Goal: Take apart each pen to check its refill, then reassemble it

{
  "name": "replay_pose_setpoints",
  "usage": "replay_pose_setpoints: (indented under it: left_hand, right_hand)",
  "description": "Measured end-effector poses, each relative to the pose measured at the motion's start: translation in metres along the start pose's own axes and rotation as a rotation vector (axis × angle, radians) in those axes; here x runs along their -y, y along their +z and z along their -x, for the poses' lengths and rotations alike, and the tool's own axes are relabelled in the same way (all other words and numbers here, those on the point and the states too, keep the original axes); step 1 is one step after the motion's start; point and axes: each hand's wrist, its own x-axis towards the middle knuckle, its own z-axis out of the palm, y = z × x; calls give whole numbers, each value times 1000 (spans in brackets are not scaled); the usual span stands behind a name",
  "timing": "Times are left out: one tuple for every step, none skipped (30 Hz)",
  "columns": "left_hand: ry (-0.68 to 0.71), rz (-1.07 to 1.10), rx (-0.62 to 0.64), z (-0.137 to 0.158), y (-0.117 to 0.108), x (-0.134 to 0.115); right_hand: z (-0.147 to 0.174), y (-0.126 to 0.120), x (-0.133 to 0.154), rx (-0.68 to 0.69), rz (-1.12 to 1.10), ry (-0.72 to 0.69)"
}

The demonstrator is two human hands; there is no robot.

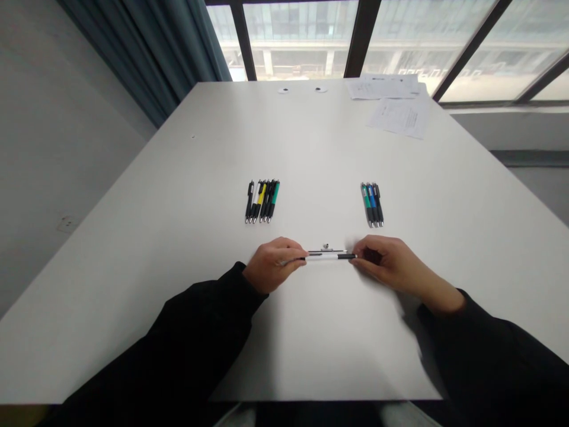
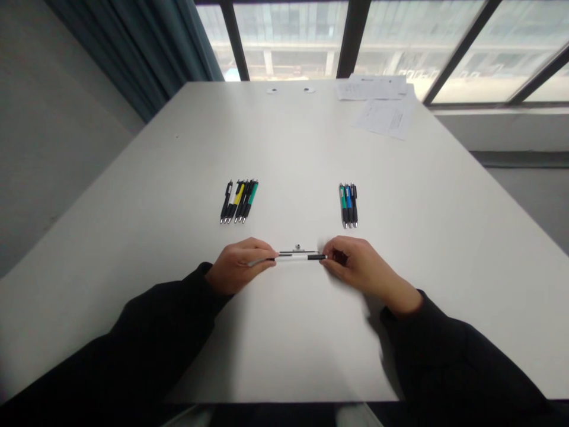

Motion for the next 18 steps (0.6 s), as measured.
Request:
replay_pose_setpoints:
  left_hand:
    - [7, -6, -5, 0, 1, 1]
    - [13, -10, -14, 0, 1, 1]
    - [18, -13, -24, 1, 2, 2]
    - [23, -15, -30, 0, 2, 2]
    - [28, -16, -34, 0, 2, 2]
    - [31, -19, -33, 0, 3, 1]
    - [32, -21, -31, -1, 3, 1]
    - [33, -24, -32, -1, 2, 0]
    - [36, -29, -35, -1, 2, 0]
    - [43, -37, -37, -2, 2, 0]
    - [55, -50, -40, -2, 2, 1]
    - [73, -67, -42, -2, 2, 2]
    - [98, -88, -45, -2, 2, 3]
    - [127, -112, -46, -2, 2, 5]
    - [157, -137, -50, -1, 2, 6]
    - [184, -159, -52, -1, 2, 7]
    - [206, -177, -56, -1, 2, 8]
    - [220, -189, -57, -1, 2, 9]
  right_hand:
    - [0, 0, 0, -2, 3, -2]
    - [0, -1, 1, -7, 5, -4]
    - [0, -1, 1, -12, 6, -5]
    - [0, -1, 2, -17, 6, -4]
    - [0, -1, 2, -21, 6, -3]
    - [0, -1, 2, -26, 5, -1]
    - [0, -2, 3, -29, 4, 3]
    - [0, -2, 3, -30, 2, 9]
    - [0, -2, 4, -32, 0, 14]
    - [0, -2, 4, -34, -1, 20]
    - [0, -2, 4, -37, -1, 24]
    - [0, -1, 4, -40, -1, 27]
    - [0, -1, 4, -43, -1, 27]
    - [0, -1, 3, -46, -1, 26]
    - [0, 0, 3, -50, -2, 25]
    - [0, 0, 2, -51, -3, 25]
    - [0, 0, 2, -51, -4, 27]
    - [0, 1, 2, -50, -5, 31]
